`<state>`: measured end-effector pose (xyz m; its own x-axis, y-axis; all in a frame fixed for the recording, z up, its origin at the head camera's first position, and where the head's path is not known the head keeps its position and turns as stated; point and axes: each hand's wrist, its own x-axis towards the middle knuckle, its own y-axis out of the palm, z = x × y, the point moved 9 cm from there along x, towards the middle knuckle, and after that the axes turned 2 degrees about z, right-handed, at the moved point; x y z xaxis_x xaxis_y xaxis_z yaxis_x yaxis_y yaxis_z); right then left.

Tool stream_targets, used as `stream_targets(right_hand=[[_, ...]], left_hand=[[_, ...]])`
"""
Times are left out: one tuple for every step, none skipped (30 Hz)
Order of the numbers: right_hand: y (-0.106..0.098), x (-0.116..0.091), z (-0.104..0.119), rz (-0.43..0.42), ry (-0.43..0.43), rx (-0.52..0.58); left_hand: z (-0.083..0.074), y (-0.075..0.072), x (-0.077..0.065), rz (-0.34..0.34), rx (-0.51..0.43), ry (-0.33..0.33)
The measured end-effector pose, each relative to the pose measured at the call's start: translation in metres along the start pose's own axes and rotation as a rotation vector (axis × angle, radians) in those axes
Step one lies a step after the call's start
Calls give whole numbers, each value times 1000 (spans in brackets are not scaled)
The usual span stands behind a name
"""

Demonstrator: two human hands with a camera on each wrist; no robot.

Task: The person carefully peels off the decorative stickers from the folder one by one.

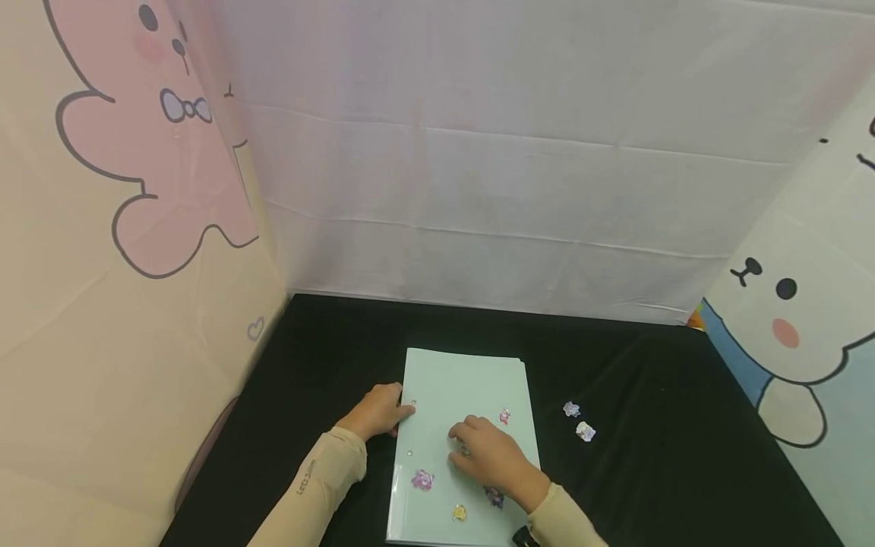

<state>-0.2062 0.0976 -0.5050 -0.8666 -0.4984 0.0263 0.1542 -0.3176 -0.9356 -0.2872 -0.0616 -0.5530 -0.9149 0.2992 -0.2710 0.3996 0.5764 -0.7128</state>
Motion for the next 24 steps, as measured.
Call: stream_targets(right_hand=[[3,1,5,11,-13,-10],[6,2,9,20,-26,-18],[9,2,14,29,-37,-28],[11,2,18,36,-50,-35],[13,2,22,43,-62,-39],[15,2,26,49,-75,-40],[17,2,29,54,-86,-41],[18,1,32,59,-94,-39],[19,1,34,62,-101,-40],[20,0,36,64,-108,-42],[21,0,38,65,-114,-40],[21,0,39,65,-120,-40],[22,0,40,65,-124,-43],[23,0,41,64,-127,-46],[24,0,42,64,-129,-47],[24,-1,42,64,-130,-46],[25,-1,43,63,-133,-47],[26,-1,43,62,-134,-48],[26,-1,43,61,-135,-48],[27,-2,44,60,-138,-46],[27,-2,45,57,-142,-44],[27,-2,46,54,-146,-45],[27,-3,47,50,-152,-45],[26,-3,48,44,-159,-45]], left_hand=[[0,0,0,0,-1,1],[0,0,0,0,1,4],[0,0,0,0,0,6],[0,0,0,0,0,10],[-1,0,0,0,0,13],[-1,0,0,0,0,15],[-1,0,0,-1,1,16],[-1,0,0,-2,2,16],[-1,0,0,-3,4,17],[-1,0,0,-4,6,18],[-1,0,0,-6,8,17],[-1,-1,0,-7,10,17],[-1,-1,0,-7,11,17],[-1,-1,0,-8,12,17],[-1,-1,0,-7,12,17],[-2,-1,0,-6,10,17],[-2,-1,-1,-5,8,18],[-2,-1,-1,-4,6,20],[-2,-1,-1,-3,2,21],[-2,-1,-1,-3,0,21],[-2,-1,-1,-4,-3,23],[-3,-1,-1,-5,-4,26],[-3,-1,-1,-6,-4,29],[-3,-1,-2,-8,-4,31]])
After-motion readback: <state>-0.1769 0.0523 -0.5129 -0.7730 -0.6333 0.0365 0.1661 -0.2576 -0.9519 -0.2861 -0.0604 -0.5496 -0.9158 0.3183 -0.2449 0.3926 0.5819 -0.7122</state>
